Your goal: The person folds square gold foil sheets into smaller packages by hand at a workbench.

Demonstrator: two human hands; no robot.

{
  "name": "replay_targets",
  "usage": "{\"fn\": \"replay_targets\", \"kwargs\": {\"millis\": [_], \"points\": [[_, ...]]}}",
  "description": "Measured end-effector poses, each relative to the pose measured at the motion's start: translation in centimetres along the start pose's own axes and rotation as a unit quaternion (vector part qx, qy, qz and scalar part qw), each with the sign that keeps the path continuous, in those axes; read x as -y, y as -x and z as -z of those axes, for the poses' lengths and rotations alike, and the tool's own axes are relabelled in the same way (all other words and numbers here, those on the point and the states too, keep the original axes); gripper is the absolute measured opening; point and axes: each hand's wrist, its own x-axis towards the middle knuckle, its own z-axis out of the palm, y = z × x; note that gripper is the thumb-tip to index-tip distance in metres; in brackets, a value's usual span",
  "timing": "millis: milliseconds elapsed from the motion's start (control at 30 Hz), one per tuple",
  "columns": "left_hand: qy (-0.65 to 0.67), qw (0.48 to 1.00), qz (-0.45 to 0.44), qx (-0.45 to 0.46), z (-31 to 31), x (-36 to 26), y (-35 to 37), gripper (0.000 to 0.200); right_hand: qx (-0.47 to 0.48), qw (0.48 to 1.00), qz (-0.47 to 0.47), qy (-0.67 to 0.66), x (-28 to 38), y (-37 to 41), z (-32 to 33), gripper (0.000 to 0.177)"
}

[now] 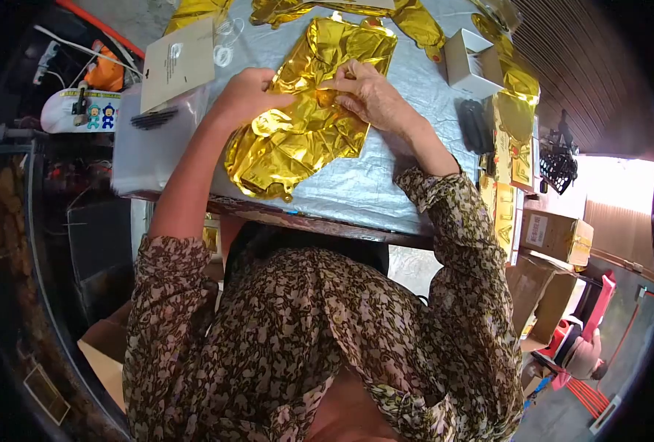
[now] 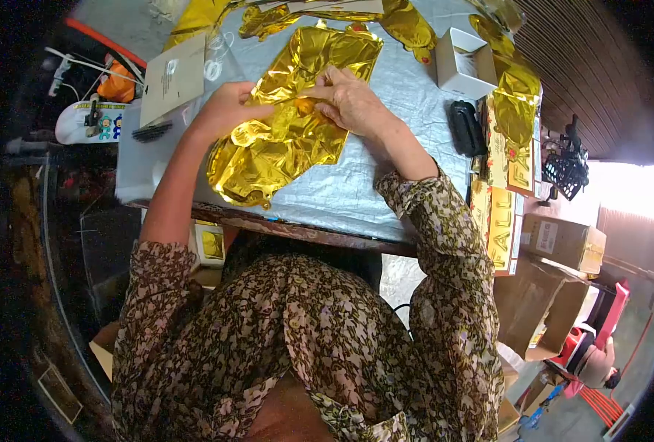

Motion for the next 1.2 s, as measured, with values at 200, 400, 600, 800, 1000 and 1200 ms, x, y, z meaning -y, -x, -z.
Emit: {"fn": "replay_targets", "kwargs": {"millis": [200,400,600,800,1000,1200], "points": [[-0.167,0.981,-0.072,-0.067,-0.9,-2.6,1.8,0.042,-0.025,0.999,0.019,0.018,-0.8,0.0,-0.6,0.035],[-0.103,0.987,-0.112,-0.055,-2.4,-4.7,3.0,0.043,-0.014,1.000,0.009,0.016,-0.4,-0.1,-0.2,0.036],[-0.126,0.987,-0.104,-0.011,-3.1,-5.2,3.3,0.038,-0.011,0.999,-0.034,-0.016,-0.1,-0.2,-0.1,0.040],[-0.075,0.989,-0.131,0.001,-3.7,-4.4,3.0,0.034,0.010,0.998,-0.057,0.000,0.2,-0.4,0.2,0.042],[-0.102,0.991,-0.083,-0.032,-1.0,-3.0,1.7,0.029,-0.020,0.997,-0.067,-0.028,0.4,0.0,-0.1,0.041],[-0.157,0.982,-0.101,-0.030,0.5,-2.5,0.7,0.030,0.017,0.999,-0.033,-0.001,0.4,-0.1,0.0,0.038]]}}
